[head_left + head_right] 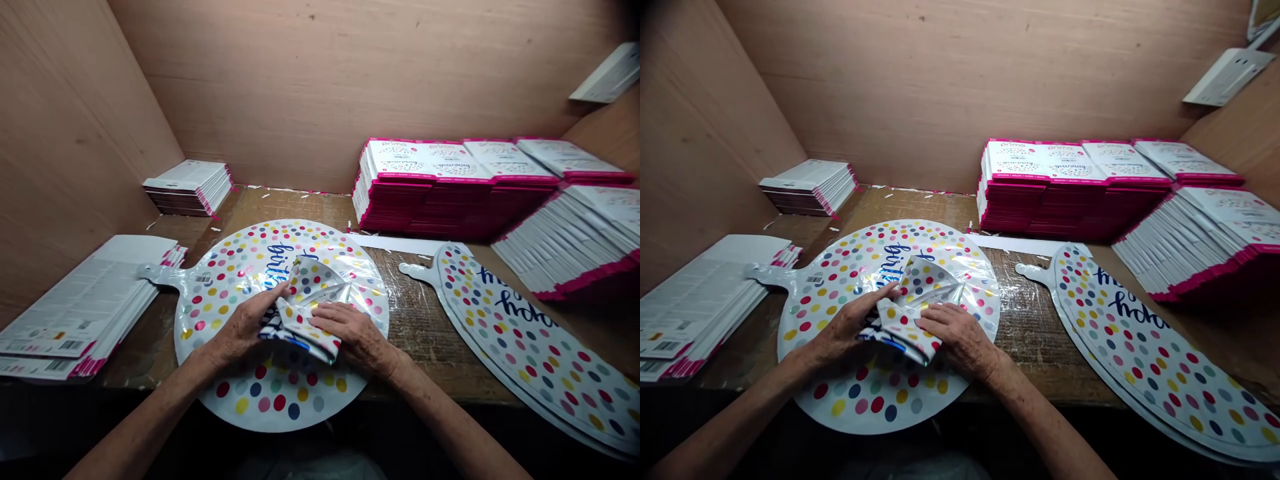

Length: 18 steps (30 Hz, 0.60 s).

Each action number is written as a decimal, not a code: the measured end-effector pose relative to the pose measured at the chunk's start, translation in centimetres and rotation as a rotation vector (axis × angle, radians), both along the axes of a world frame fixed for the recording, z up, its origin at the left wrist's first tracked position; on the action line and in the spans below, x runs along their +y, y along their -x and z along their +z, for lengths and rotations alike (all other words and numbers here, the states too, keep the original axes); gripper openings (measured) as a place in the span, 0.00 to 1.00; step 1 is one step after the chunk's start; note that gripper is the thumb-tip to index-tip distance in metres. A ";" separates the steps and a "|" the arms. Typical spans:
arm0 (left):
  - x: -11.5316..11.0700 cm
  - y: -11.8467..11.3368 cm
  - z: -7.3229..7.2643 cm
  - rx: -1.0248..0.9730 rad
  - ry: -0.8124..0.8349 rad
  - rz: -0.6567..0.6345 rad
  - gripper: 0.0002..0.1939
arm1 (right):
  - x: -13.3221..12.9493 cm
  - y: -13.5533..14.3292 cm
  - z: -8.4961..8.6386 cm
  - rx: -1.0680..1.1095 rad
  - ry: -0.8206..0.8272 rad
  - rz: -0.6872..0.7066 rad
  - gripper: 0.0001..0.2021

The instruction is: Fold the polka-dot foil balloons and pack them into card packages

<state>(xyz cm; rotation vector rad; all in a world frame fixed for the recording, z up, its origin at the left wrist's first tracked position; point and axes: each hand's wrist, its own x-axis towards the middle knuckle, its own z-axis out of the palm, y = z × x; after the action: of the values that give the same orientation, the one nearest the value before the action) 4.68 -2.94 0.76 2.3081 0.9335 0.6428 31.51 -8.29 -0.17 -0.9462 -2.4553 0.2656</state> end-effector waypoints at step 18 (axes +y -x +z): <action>-1.3 -2.2 0.3 -0.043 0.297 0.509 0.26 | 3.1 2.9 1.7 0.223 0.447 -0.635 0.11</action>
<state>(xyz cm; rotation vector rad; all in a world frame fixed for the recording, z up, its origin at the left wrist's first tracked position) 6.83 -4.29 1.07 1.7948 1.5039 0.6947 28.58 -5.17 1.48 -1.7171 -1.8041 0.6623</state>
